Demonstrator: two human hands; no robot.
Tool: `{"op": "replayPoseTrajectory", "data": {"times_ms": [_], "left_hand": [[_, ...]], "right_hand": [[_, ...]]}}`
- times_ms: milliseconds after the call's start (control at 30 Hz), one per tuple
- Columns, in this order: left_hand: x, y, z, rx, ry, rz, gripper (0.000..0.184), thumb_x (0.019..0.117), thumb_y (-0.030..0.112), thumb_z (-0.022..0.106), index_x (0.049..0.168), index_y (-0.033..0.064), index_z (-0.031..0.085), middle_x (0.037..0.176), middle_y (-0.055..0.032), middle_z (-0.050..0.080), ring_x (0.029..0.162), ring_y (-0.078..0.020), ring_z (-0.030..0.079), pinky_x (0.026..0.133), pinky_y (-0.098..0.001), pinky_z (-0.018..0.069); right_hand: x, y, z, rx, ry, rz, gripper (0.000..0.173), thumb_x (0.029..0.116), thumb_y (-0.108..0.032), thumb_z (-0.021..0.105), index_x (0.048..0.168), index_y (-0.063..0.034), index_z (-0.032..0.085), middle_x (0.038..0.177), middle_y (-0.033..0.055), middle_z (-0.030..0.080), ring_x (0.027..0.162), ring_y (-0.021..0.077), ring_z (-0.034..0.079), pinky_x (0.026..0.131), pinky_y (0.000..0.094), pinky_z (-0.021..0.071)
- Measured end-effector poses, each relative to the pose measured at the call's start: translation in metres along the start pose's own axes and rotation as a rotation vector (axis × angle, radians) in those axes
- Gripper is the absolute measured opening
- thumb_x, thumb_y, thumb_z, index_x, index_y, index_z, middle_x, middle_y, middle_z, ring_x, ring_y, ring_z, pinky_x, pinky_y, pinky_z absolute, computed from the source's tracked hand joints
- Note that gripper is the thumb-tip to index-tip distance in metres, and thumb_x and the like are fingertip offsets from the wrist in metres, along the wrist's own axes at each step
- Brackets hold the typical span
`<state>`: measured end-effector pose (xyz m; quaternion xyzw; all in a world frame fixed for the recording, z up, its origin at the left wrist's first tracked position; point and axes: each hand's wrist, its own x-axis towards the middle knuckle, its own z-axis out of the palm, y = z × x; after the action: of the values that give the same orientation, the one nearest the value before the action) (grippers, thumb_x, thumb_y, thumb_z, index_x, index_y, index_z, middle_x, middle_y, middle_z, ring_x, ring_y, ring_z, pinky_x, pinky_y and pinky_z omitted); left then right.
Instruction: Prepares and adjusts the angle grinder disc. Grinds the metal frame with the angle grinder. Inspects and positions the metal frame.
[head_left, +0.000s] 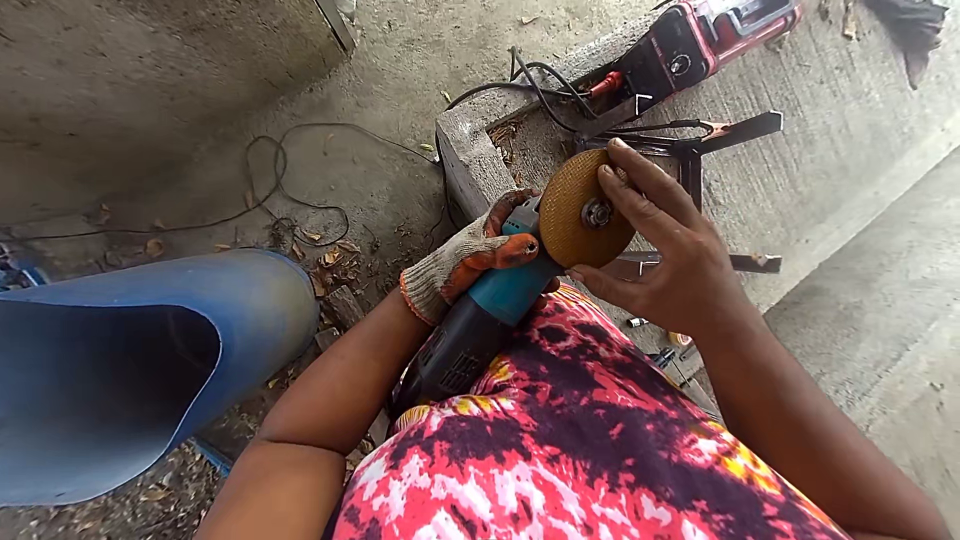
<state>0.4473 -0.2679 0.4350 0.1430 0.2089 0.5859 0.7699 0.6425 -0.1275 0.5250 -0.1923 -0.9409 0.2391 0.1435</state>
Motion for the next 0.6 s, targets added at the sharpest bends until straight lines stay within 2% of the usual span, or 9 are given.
{"op": "replayPoseTrajectory", "data": {"times_ms": [133,300,400,500,600], "left_hand": [[0.0029,0.0018,0.0008,0.042,0.041,-0.01,0.079,0.0815,0.036,0.083,0.142,0.0258,0.033,0.108,-0.0103,0.071,0.085,-0.0292,0.076,0.068,-0.0427,0.0657],[0.0027,0.0058,0.0022,0.006,0.036,-0.011,0.078,0.0829,0.033,0.082,0.142,0.0258,0.033,0.108,-0.0147,0.07,0.085,-0.0334,0.076,0.068,-0.0456,0.0658],[0.0043,0.003,-0.0033,0.031,0.023,-0.016,0.082,0.082,0.036,0.084,0.144,0.0256,0.031,0.109,-0.0128,0.07,0.085,-0.0306,0.076,0.068,-0.044,0.066],[0.0045,0.0006,-0.0027,0.039,0.064,-0.048,0.084,0.0792,0.035,0.084,0.145,0.0271,0.032,0.106,-0.0143,0.07,0.084,-0.0307,0.075,0.068,-0.0434,0.0654],[0.0046,-0.0008,-0.0041,0.032,0.056,-0.037,0.081,0.0818,0.034,0.083,0.145,0.0269,0.033,0.108,-0.0151,0.07,0.085,-0.0315,0.075,0.068,-0.0441,0.0654]], "right_hand": [[0.0032,0.0034,-0.0038,-0.021,-0.029,0.031,0.086,0.0811,-0.054,0.08,0.148,-0.0063,0.055,0.161,0.009,0.044,0.149,0.0235,0.041,0.126,0.055,0.0271],[0.0057,0.0028,-0.0006,-0.034,-0.016,0.017,0.087,0.0814,-0.052,0.08,0.15,-0.0056,0.053,0.162,0.0101,0.042,0.15,0.0237,0.04,0.126,0.056,0.0268],[0.0034,0.004,0.0018,-0.015,-0.011,-0.018,0.084,0.0814,-0.046,0.082,0.148,-0.0032,0.054,0.162,0.0122,0.042,0.151,0.025,0.038,0.127,0.054,0.0272],[0.0012,0.0059,0.0022,-0.016,-0.023,-0.011,0.084,0.0819,-0.047,0.081,0.148,-0.0031,0.054,0.162,0.0124,0.042,0.151,0.025,0.038,0.127,0.0532,0.027],[0.0003,0.0091,-0.0012,0.003,-0.041,-0.012,0.082,0.0847,-0.05,0.079,0.15,-0.0066,0.053,0.163,0.0107,0.04,0.153,0.0261,0.034,0.127,0.0582,0.022]]}}
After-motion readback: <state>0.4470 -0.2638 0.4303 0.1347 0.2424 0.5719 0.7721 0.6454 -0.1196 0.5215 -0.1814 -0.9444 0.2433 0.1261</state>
